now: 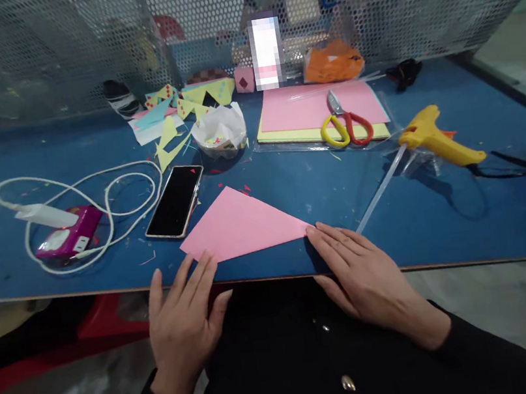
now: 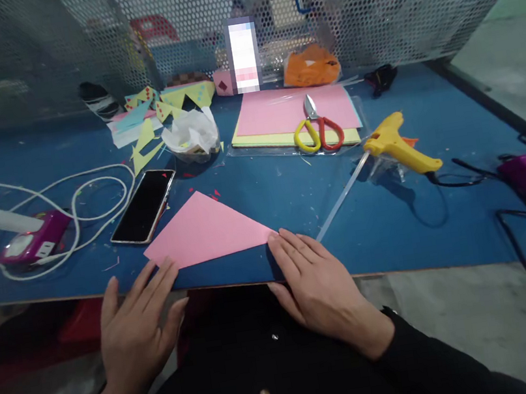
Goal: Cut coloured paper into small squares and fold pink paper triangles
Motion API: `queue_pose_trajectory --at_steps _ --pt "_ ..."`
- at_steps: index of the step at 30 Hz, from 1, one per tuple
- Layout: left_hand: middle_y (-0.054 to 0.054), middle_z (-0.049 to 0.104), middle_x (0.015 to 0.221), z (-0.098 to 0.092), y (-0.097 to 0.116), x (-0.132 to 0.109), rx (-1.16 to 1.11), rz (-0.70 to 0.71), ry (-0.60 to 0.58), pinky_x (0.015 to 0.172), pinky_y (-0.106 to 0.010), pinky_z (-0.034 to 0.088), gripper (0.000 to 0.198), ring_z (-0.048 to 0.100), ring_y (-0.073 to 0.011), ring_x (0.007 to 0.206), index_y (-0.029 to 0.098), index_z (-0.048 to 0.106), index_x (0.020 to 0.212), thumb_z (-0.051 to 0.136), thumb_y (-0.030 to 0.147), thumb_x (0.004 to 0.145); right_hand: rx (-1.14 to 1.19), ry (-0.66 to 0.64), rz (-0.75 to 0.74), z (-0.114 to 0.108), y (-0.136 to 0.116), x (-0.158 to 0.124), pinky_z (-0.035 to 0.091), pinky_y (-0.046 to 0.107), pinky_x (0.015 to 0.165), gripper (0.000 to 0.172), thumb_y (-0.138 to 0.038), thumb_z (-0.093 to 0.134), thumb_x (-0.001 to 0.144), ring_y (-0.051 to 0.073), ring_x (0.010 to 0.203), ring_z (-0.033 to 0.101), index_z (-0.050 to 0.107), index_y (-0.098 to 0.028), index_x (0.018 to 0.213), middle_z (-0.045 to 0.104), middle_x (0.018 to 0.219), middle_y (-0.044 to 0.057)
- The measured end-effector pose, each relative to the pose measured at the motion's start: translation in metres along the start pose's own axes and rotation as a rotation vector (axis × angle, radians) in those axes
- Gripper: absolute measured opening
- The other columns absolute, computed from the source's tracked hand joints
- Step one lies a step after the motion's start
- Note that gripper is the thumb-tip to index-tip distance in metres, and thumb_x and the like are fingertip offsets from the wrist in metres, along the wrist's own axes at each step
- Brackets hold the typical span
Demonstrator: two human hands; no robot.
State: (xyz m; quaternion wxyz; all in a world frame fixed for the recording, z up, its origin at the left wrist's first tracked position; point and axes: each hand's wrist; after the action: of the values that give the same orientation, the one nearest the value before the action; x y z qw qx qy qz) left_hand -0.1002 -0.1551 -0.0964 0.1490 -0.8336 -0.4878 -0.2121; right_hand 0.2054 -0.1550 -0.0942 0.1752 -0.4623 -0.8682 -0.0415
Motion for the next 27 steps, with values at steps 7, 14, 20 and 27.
queue_pose_trajectory --at_steps 7,14,20,27 --pt "-0.013 0.076 0.116 0.001 -0.006 0.042 0.011 0.169 0.047 0.096 -0.049 0.05 0.029 0.07 -0.031 0.108 0.014 0.066 0.121 0.063 0.02 0.092 -0.159 -0.017 -0.074 -0.013 -0.005 0.028 0.047 0.05 0.1 0.036 -0.026 0.046 0.1 0.03 0.102 0.07 0.065 -0.001 0.118 0.076 0.109 0.019" --pt "-0.01 0.079 0.104 0.011 0.001 0.076 -0.002 0.354 0.013 0.096 -0.047 0.052 0.024 0.074 -0.0241 0.093 0.016 0.073 0.106 0.05 0.016 0.097 -0.238 -0.071 -0.268 -0.013 -0.013 0.074 0.047 0.04 0.083 0.015 -0.009 0.054 0.093 0.024 0.083 0.064 0.068 -0.01 0.098 0.071 0.095 0.014" --pt "-0.009 0.078 0.091 0.013 0.003 0.081 0.027 0.396 0.039 0.108 -0.052 0.044 0.024 0.074 -0.0213 0.081 0.015 0.072 0.098 0.048 0.015 0.098 -0.28 -0.09 -0.294 0.006 -0.013 0.093 0.047 0.035 0.071 0.015 -0.011 0.052 0.097 0.02 0.079 0.063 0.066 -0.012 0.097 0.069 0.09 0.008" --pt "-0.005 0.076 0.079 -0.003 0.003 0.112 0.002 0.369 0.111 0.106 -0.053 0.046 0.03 0.071 -0.0186 0.071 0.017 0.071 0.092 0.042 0.017 0.1 -0.261 -0.004 -0.212 -0.019 -0.002 0.102 0.045 0.039 0.083 0.022 -0.005 0.047 0.095 0.023 0.082 0.064 0.068 -0.009 0.098 0.072 0.095 0.014"
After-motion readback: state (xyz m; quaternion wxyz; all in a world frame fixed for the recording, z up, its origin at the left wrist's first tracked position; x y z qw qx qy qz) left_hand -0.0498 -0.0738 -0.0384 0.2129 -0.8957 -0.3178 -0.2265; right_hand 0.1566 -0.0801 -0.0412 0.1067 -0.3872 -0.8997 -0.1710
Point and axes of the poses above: each hand's wrist, its own x-axis towards the middle knuckle, its own z-axis out of the palm, y = z × x
